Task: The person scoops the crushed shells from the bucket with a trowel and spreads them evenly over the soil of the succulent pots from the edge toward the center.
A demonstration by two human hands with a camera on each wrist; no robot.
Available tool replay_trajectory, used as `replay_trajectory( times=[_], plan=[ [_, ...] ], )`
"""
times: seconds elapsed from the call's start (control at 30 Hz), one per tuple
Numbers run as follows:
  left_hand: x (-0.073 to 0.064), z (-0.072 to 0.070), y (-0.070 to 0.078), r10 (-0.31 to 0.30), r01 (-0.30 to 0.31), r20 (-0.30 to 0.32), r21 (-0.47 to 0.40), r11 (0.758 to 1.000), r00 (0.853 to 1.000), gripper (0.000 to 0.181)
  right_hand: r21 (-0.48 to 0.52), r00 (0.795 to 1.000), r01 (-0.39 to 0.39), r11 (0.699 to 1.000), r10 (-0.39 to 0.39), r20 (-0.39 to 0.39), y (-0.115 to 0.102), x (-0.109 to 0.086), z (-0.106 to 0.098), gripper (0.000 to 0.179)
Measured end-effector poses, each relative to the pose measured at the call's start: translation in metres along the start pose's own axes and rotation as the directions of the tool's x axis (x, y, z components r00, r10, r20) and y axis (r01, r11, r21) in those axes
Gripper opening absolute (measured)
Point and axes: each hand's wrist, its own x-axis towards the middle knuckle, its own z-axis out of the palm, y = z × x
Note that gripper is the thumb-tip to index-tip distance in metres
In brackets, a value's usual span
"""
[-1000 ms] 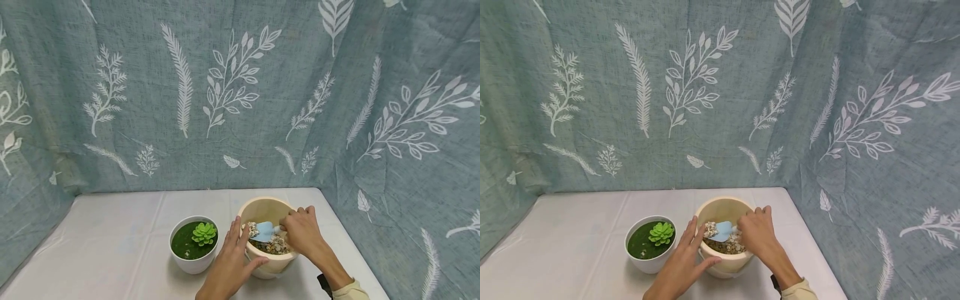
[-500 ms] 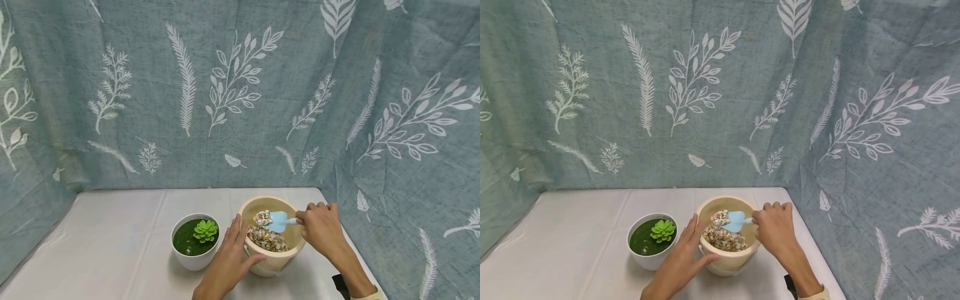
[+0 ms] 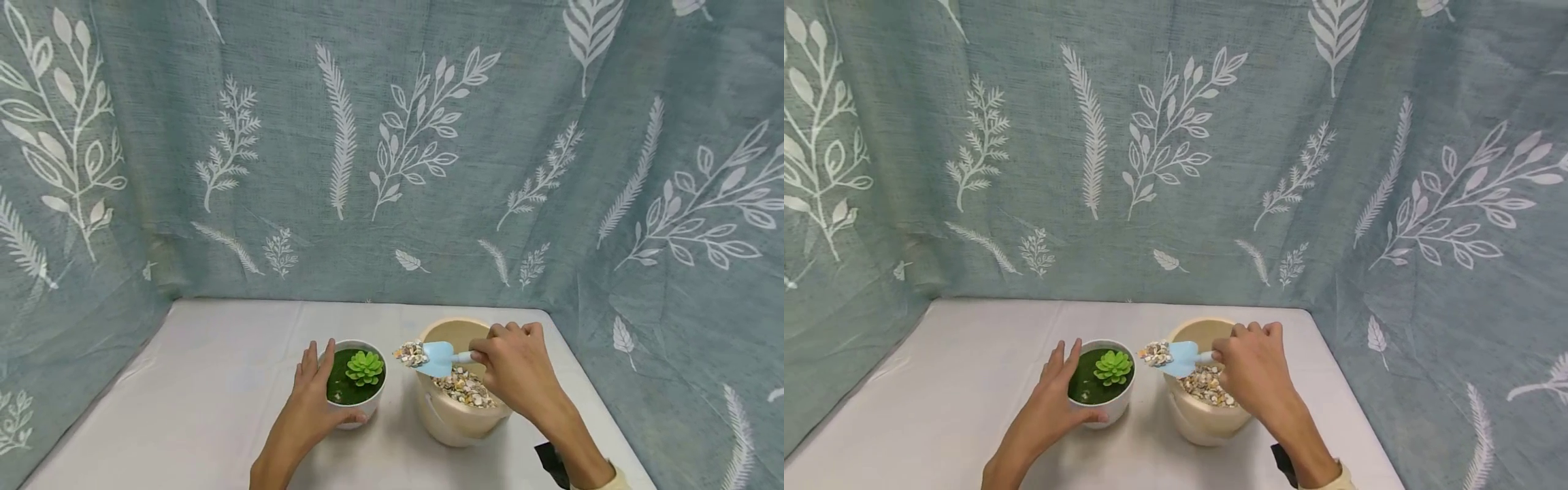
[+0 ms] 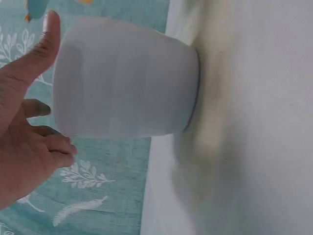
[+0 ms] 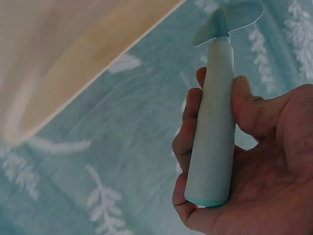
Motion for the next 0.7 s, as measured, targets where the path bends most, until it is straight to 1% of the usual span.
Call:
replay_trajectory(
  times=[0.07,0.13,0.27,0.4,0.5,0.53,0.67,0.7],
  plan=[
    [0.003,0.000,-0.006,-0.033,0.033,0.028,-0.014,0.999,0.999,0.135,0.020,1.000,0.013,1.000,-0.014,0.017,-0.010,0.004,0.002,0.016],
    [0.005,0.003,-0.010,-0.050,0.051,0.036,-0.023,0.998,0.998,0.134,0.037,0.998,0.041,0.998,-0.042,0.036,-0.020,0.006,0.006,0.015],
    [0.004,0.008,-0.014,-0.057,0.058,0.005,-0.029,0.998,0.998,0.132,0.060,0.990,0.095,0.994,-0.101,0.101,-0.040,0.013,0.018,0.015],
    [0.002,0.007,-0.017,-0.060,0.059,-0.034,-0.033,0.998,0.998,0.131,0.061,0.976,0.113,0.992,-0.123,0.181,-0.055,0.022,0.028,0.016],
    [0.001,0.005,-0.018,-0.064,0.063,-0.038,-0.035,0.997,0.997,0.130,0.061,0.966,0.123,0.991,-0.134,0.220,-0.064,0.029,0.030,0.014],
    [0.001,0.003,-0.019,-0.068,0.067,-0.035,-0.035,0.997,0.997,0.129,0.054,0.964,0.134,0.989,-0.143,0.225,-0.067,0.031,0.029,0.018],
    [0.001,0.002,-0.020,-0.073,0.072,-0.037,-0.030,0.997,0.997,0.129,0.006,0.951,0.207,0.978,-0.203,0.233,-0.074,0.042,0.021,0.043],
    [0.001,0.002,-0.020,-0.070,0.069,-0.042,-0.027,0.997,0.997,0.129,-0.005,0.945,0.223,0.975,-0.215,0.246,-0.075,0.045,0.018,0.045]
  ],
)
